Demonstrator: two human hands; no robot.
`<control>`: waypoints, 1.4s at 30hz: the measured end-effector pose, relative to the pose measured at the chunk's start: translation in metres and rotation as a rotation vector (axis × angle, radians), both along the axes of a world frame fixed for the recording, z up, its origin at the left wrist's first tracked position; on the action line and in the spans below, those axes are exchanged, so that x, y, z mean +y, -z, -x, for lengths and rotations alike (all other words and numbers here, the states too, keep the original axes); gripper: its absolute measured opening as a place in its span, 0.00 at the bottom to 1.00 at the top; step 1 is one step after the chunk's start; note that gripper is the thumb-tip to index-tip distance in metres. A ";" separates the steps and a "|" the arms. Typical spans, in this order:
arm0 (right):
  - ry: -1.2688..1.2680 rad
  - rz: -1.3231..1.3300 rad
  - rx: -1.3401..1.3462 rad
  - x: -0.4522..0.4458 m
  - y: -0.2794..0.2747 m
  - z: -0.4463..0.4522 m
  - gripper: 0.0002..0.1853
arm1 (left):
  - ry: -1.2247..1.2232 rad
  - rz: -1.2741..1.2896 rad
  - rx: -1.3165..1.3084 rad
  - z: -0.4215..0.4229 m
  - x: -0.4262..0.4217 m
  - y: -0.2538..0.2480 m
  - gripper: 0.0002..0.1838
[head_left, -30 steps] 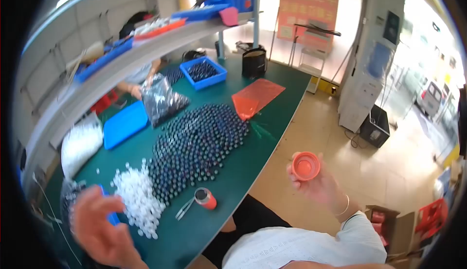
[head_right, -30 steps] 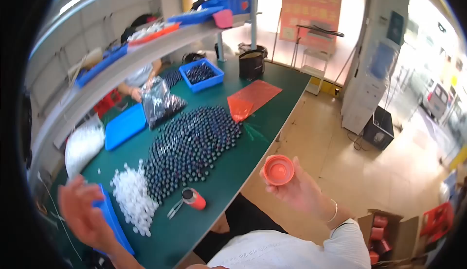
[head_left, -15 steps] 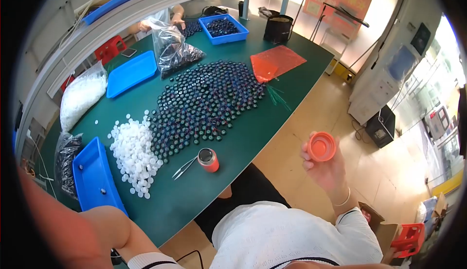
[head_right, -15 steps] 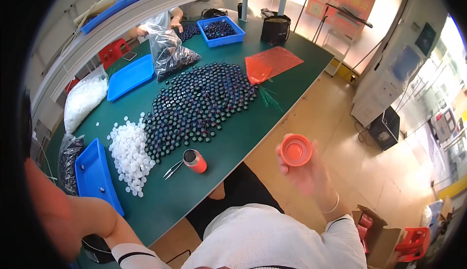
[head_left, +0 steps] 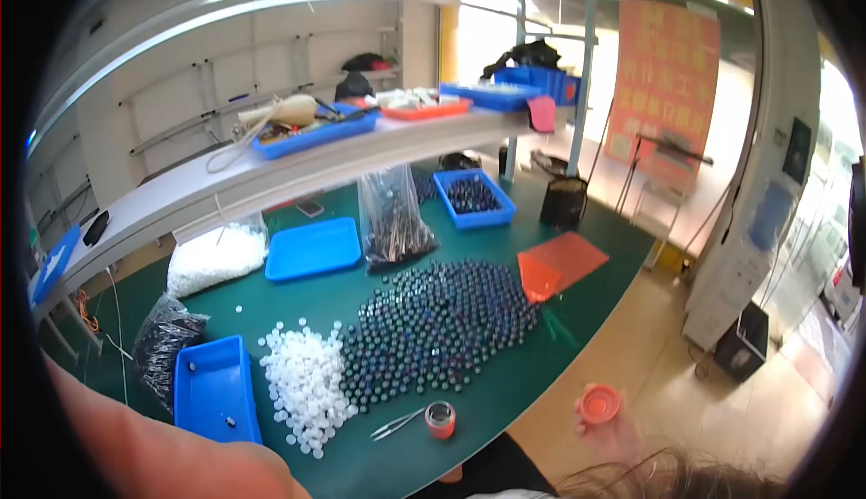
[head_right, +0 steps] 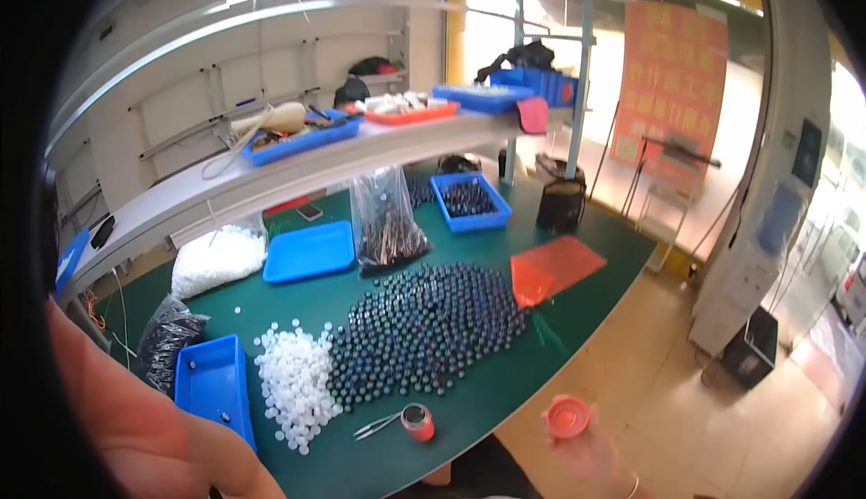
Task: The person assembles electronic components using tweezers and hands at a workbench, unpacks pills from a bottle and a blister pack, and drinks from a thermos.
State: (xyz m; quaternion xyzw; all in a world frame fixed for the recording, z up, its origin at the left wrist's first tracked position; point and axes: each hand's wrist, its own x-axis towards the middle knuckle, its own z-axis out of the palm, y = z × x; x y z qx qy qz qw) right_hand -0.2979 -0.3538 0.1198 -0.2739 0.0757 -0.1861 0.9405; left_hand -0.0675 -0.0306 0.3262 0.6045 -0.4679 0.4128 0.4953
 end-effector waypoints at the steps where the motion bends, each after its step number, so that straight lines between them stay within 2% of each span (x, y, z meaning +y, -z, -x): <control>1: 0.005 -0.010 -0.012 -0.002 0.006 -0.003 0.34 | 0.004 0.006 -0.009 0.000 0.001 -0.002 0.30; 6: 0.009 -0.012 -0.014 -0.001 -0.003 -0.003 0.32 | -0.008 0.031 -0.057 0.003 0.003 -0.012 0.31; 13: -0.053 0.134 -0.093 0.007 -0.032 0.005 0.28 | 0.023 0.040 -0.081 0.016 -0.010 -0.021 0.31; 24: -0.182 0.780 -0.487 0.035 -0.164 0.025 0.23 | 0.092 0.091 -0.150 0.034 -0.021 -0.034 0.32; 30: -0.135 1.086 -0.655 0.052 -0.203 0.043 0.21 | 0.210 0.146 -0.204 0.041 -0.026 -0.036 0.32; 32: -0.118 1.062 -0.646 0.057 -0.212 0.047 0.19 | 0.254 0.157 -0.229 0.044 -0.029 -0.036 0.32; 35: -0.113 0.863 -0.700 0.073 -0.219 0.046 0.16 | 0.301 0.176 -0.252 0.050 -0.029 -0.036 0.33; 38: -0.173 1.003 -0.858 0.064 -0.224 0.038 0.31 | 0.333 0.195 -0.255 0.055 -0.025 -0.034 0.33; 41: -0.140 1.054 -0.901 0.059 -0.235 0.037 0.39 | 0.354 0.209 -0.256 0.056 -0.016 -0.035 0.33; 42: -0.098 1.070 -0.856 0.056 -0.239 0.038 0.39 | 0.355 0.220 -0.258 0.056 -0.012 -0.034 0.33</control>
